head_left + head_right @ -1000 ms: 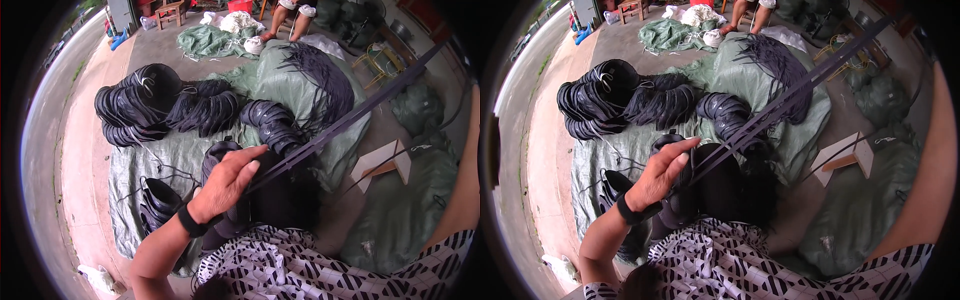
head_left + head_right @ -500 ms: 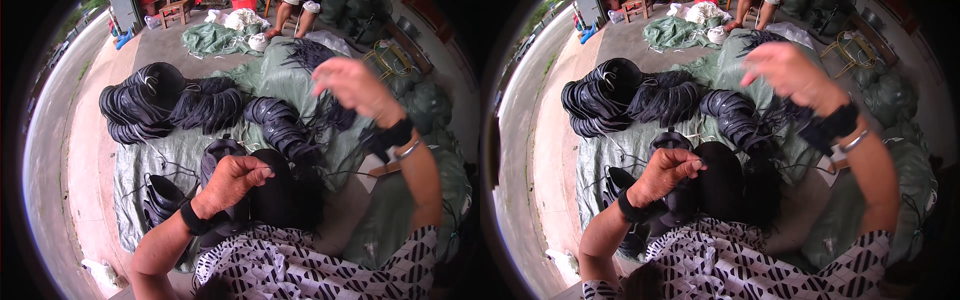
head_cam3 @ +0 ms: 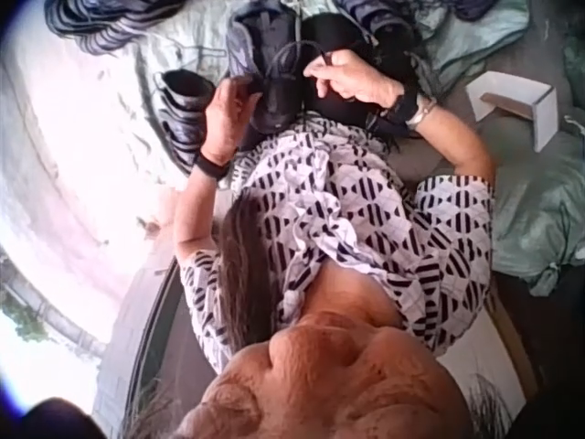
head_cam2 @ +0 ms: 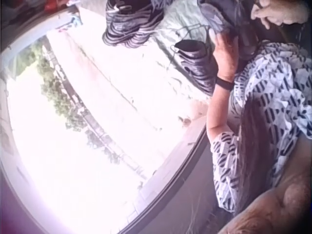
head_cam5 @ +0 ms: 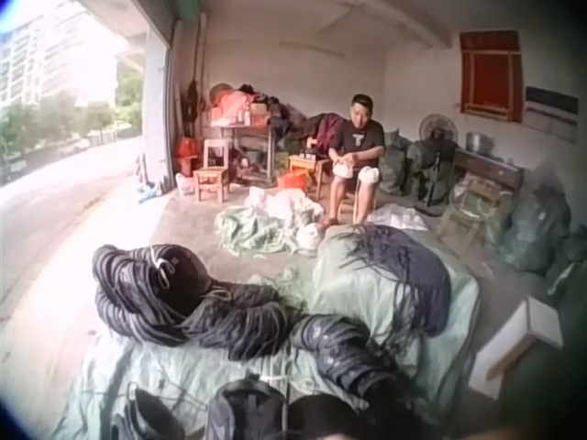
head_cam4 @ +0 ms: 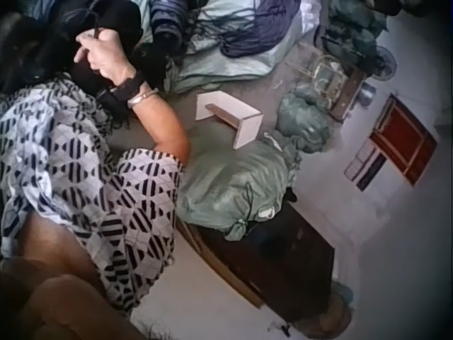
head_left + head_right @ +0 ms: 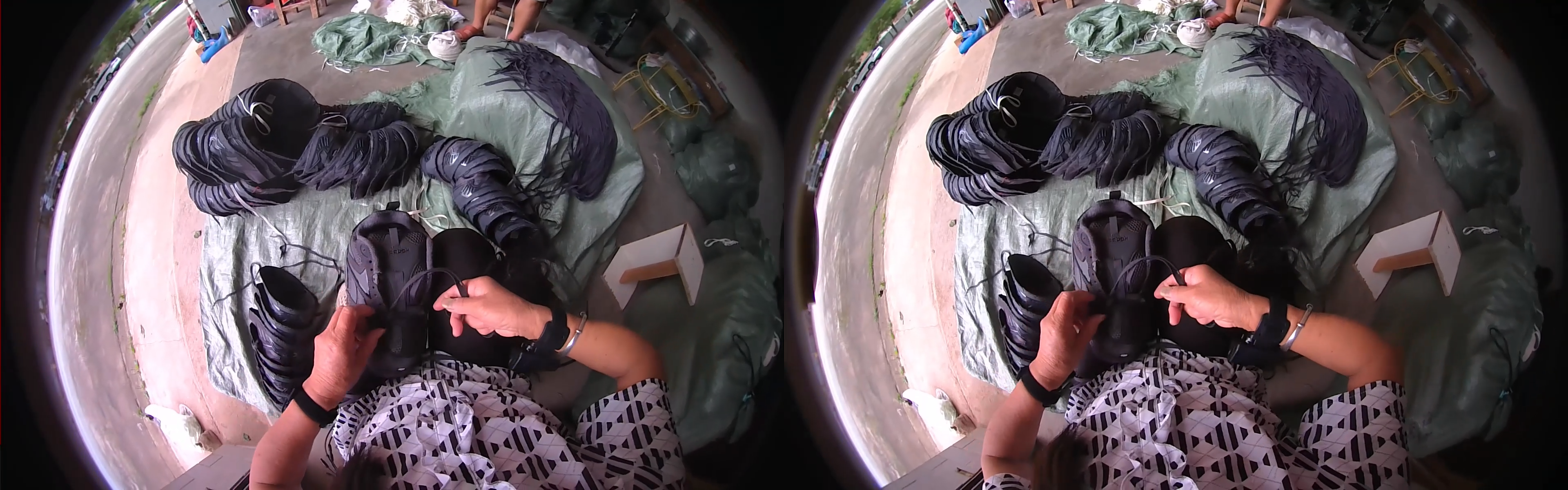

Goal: Insert laces into the eyelets of a black athletic shoe.

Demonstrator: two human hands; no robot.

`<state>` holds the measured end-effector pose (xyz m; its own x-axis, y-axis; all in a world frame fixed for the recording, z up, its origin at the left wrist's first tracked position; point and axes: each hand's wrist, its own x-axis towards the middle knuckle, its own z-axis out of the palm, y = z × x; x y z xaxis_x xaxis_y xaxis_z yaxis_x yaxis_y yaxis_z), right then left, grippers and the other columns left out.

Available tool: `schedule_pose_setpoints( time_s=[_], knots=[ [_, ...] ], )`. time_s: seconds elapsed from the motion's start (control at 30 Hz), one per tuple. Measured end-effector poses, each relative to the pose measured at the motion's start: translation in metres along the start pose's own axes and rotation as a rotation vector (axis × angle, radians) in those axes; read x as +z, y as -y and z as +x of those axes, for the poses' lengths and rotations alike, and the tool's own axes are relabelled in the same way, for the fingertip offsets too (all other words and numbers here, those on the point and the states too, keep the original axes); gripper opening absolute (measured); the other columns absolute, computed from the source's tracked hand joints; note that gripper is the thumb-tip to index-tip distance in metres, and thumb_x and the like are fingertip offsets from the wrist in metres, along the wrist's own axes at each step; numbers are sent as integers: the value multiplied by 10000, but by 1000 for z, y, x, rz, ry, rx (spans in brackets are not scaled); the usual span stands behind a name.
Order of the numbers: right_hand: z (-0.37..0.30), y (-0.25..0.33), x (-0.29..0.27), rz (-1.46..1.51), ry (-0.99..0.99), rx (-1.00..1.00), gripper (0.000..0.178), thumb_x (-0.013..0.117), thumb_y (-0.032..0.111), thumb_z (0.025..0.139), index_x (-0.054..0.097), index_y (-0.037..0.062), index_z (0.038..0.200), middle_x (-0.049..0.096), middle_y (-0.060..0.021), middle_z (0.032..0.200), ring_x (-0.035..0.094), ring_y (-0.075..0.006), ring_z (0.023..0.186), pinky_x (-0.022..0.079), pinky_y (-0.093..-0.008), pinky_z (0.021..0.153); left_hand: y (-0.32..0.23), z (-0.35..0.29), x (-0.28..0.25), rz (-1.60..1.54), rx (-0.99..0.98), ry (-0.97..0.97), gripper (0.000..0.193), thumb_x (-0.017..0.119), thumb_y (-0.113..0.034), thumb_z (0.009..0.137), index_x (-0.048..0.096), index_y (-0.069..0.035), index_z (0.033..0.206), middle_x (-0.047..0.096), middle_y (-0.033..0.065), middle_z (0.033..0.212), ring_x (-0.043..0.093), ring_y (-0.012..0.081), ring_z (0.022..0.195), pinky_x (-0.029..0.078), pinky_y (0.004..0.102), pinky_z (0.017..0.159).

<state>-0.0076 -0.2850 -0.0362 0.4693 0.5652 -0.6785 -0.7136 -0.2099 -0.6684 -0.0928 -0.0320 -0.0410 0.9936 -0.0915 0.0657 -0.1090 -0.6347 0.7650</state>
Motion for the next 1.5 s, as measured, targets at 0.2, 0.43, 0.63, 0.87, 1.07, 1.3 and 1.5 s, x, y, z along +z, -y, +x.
schedule_pose_setpoints(
  time_s=[0.2,0.43,0.63,0.87,1.07,1.3,1.5],
  knots=[
    [13,-6,22,-105,-42,-36,168,550,176,930,576,11,949,607,-81,672,341,-8,403,234,-188,344,16,2,-5,-882,-415,181,120,518,-7,911,590,-22,1006,588,-19,899,553,67,687,465,201,644],
    [12,-9,34,-285,-190,-257,139,616,134,880,549,12,883,598,-43,655,534,-57,535,426,-216,497,12,2,-11,-324,-54,103,200,635,0,822,634,-54,1015,612,41,847,638,162,710,513,265,612],
    [19,-23,33,-352,-229,-434,124,668,99,837,579,17,863,595,-5,682,573,-67,626,465,-227,597,15,3,-4,110,193,-46,275,665,76,722,634,-96,934,595,98,883,637,223,686,525,299,598],
    [20,-17,44,-550,-321,-590,163,692,131,818,592,3,821,584,-17,669,572,-64,621,476,-244,596,3,18,2,238,446,-157,250,678,16,682,566,-93,877,596,25,860,595,238,750,499,319,582],
    [14,-6,26,-359,-77,-339,162,686,134,815,589,12,771,564,11,660,546,-57,556,453,-228,540,-11,22,7,-170,101,-44,203,617,61,699,608,-39,875,635,44,805,554,208,733,479,290,638],
    [14,-12,17,-349,-52,-305,149,702,144,801,598,39,781,566,19,654,518,-48,554,422,-210,540,-10,19,20,-729,-306,-19,222,640,79,753,632,-55,930,608,22,799,549,146,774,464,224,699],
    [-4,20,-7,-26,164,-140,156,650,199,867,585,58,847,597,-22,673,363,0,427,239,-166,378,-9,12,16,-392,-139,-120,292,657,96,738,653,-77,973,621,19,808,554,165,777,480,243,699]
  ],
)
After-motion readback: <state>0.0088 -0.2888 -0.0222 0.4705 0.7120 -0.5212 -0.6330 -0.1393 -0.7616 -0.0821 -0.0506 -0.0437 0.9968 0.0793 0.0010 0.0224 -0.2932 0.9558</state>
